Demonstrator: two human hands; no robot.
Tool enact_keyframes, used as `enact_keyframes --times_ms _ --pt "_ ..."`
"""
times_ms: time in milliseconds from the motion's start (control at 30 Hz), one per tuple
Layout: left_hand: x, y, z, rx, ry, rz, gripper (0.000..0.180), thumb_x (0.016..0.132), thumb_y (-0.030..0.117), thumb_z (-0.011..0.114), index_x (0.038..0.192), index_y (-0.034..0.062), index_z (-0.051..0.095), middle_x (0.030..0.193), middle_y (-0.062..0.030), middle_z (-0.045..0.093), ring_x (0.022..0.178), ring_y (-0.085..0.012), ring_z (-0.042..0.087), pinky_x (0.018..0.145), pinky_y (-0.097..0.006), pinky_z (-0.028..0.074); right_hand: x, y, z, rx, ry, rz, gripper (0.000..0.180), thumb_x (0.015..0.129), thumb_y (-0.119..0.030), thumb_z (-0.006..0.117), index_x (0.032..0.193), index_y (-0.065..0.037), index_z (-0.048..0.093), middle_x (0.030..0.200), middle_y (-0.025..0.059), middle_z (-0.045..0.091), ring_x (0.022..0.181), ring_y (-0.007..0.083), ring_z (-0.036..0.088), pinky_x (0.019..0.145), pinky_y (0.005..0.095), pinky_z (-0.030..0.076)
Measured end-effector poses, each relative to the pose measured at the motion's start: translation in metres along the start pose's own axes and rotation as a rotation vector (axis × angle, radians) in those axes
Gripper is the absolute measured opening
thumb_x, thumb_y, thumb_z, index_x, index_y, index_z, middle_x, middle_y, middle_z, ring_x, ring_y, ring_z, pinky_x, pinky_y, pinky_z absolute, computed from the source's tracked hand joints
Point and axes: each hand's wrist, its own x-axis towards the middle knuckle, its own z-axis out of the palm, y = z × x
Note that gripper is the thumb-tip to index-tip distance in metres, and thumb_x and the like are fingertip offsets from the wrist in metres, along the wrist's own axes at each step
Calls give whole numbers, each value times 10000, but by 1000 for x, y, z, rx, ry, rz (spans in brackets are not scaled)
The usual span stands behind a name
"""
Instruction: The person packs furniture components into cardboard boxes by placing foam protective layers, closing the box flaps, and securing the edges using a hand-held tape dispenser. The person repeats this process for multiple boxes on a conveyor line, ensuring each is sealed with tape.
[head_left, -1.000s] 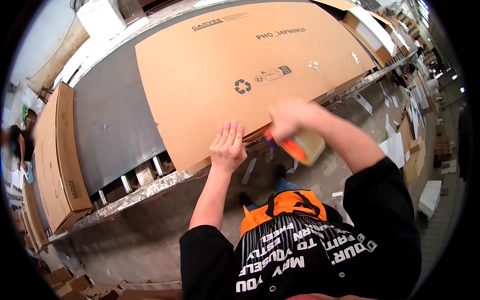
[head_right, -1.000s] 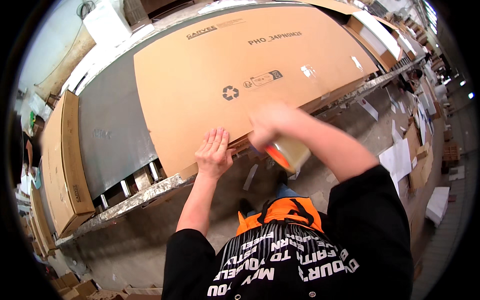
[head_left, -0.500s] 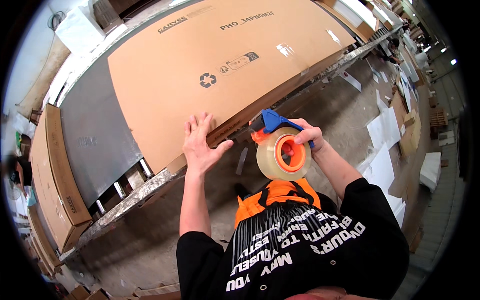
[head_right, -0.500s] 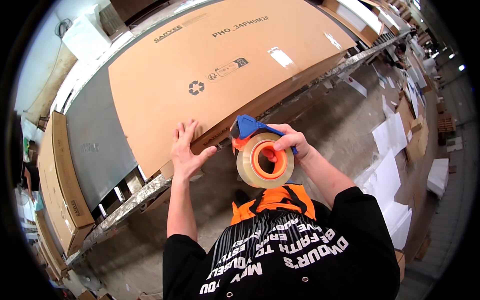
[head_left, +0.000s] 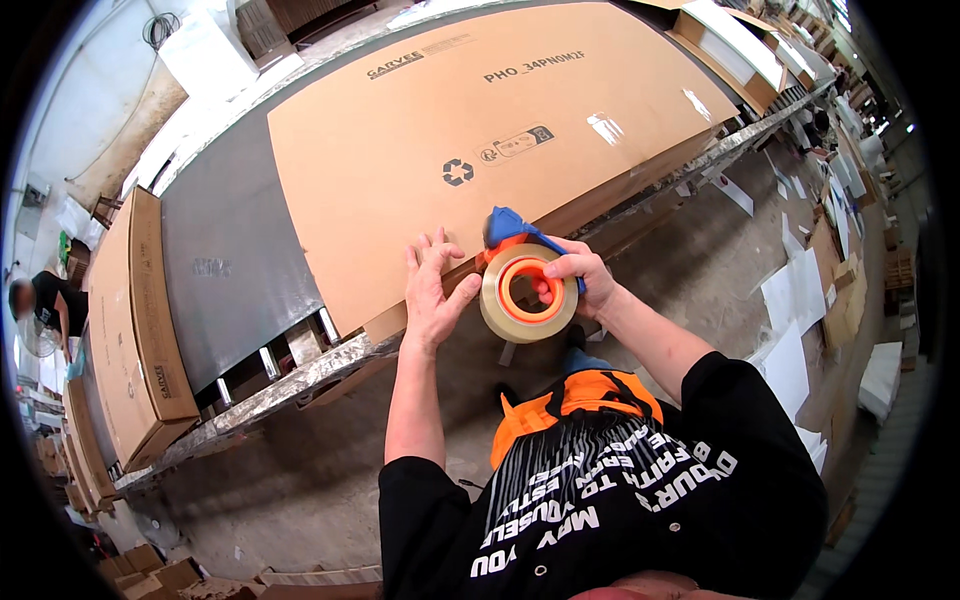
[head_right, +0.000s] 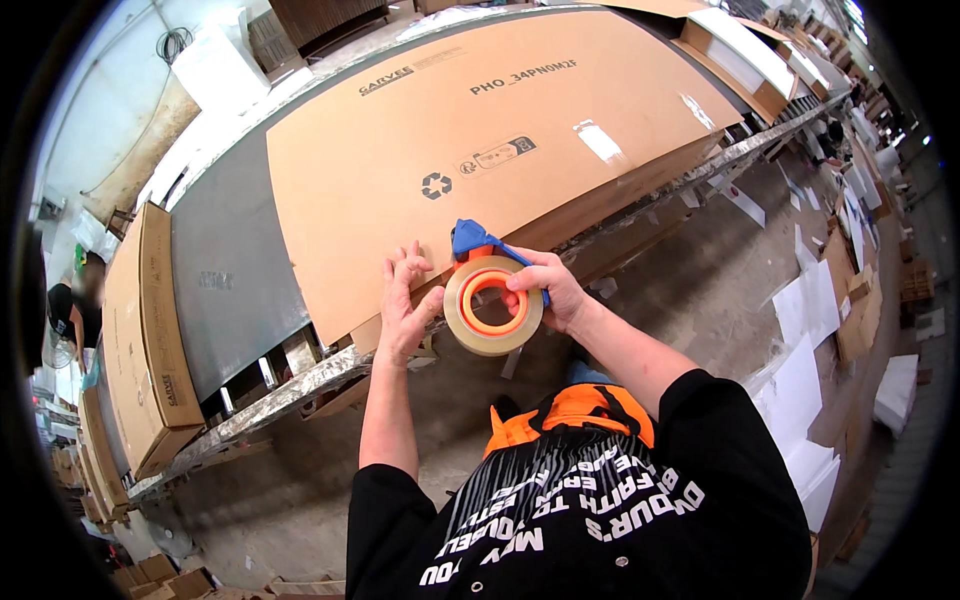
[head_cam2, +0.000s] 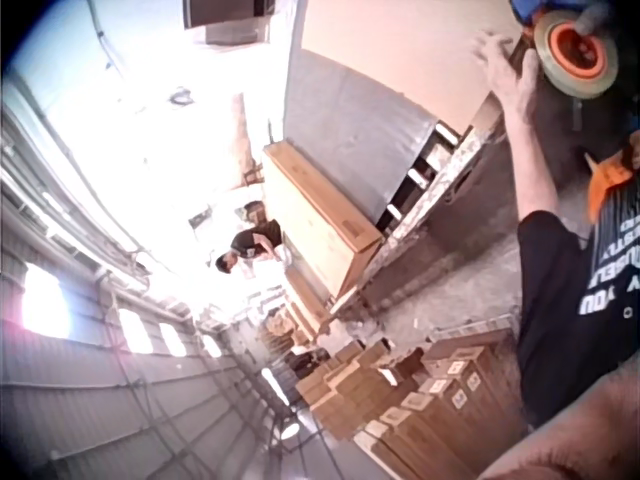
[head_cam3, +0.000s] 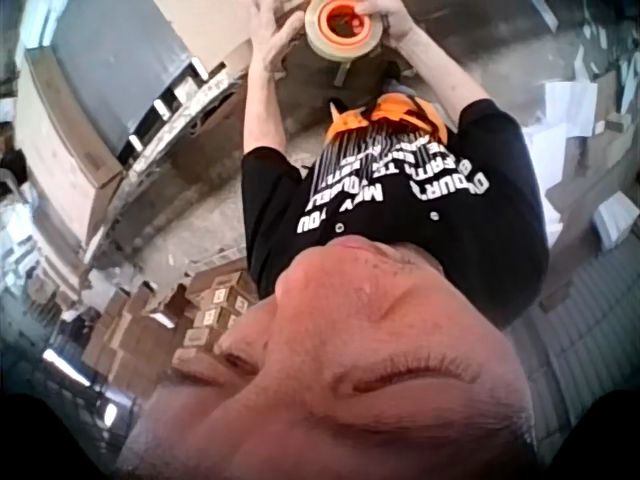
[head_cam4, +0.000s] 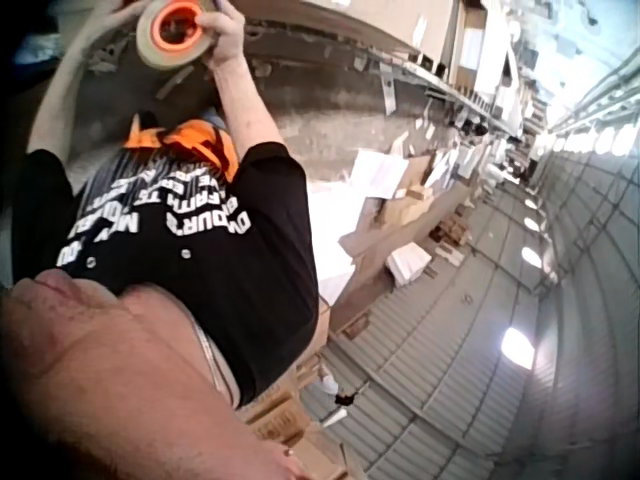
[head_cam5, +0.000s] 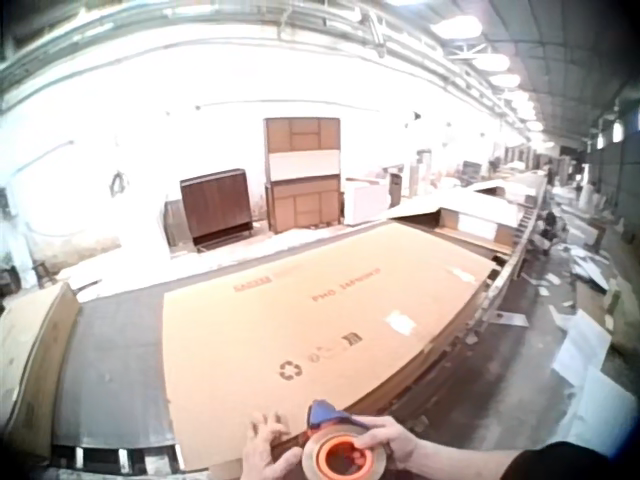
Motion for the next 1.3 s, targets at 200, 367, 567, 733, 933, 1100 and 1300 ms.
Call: enact_keyframes --times_ms 200,367,567,733,933,1100,1300 --pt "-1 -9 7 113 70 40 278 862 306 653 1020 87 588 1395 -265 442 1394 -451 242 1154 -518 59 0 1 6 -34 -140 44 654 683 -60 594 1311 81 478 1067 140 655 840 135 644 788 262 531" --pt "-2 -18 4 207 36 91 132 869 187 644 945 81 623 1420 -212 439 1381 -447 280 1142 -558 73 -6 0 9 -134 -58 79 603 676 -11 586 1270 81 534 1050 137 664 828 148 647 775 281 537" --pt "19 34 -21 572 -549 -9 145 808 258 700 910 157 686 1434 -132 448 1398 -495 163 1071 -697 111 -20 -23 -39 -26 -79 587 337 698 -147 586 934 87 639 918 181 689 786 242 685 773 347 571" --pt "57 35 -41 330 -855 -116 196 876 266 652 947 97 724 1319 -140 567 1376 -307 358 1061 -498 305 -24 8 -56 349 -24 584 396 695 -198 549 962 80 640 919 230 687 748 293 687 701 366 575" --pt "48 38 -50 216 -437 -318 855 689 454 787 1344 4 473 1469 -258 332 1374 -319 347 1083 -385 350 -59 24 -68 672 -141 503 491 763 -238 523 1144 64 590 1063 224 669 880 322 688 813 405 559" --pt "15 22 21 1161 -217 -86 1009 585 370 849 1389 -30 390 1458 -227 372 1295 -365 442 1068 -495 363 -59 -12 -40 456 29 97 529 766 -177 513 1222 92 522 1189 232 609 978 285 659 913 384 514" --pt "1 -24 20 964 241 200 591 589 262 814 1119 46 665 1193 -138 641 1111 -336 605 985 -470 447 16 -95 43 -1141 198 -620 528 719 -153 563 1228 -15 584 1152 142 636 936 221 652 812 349 522"
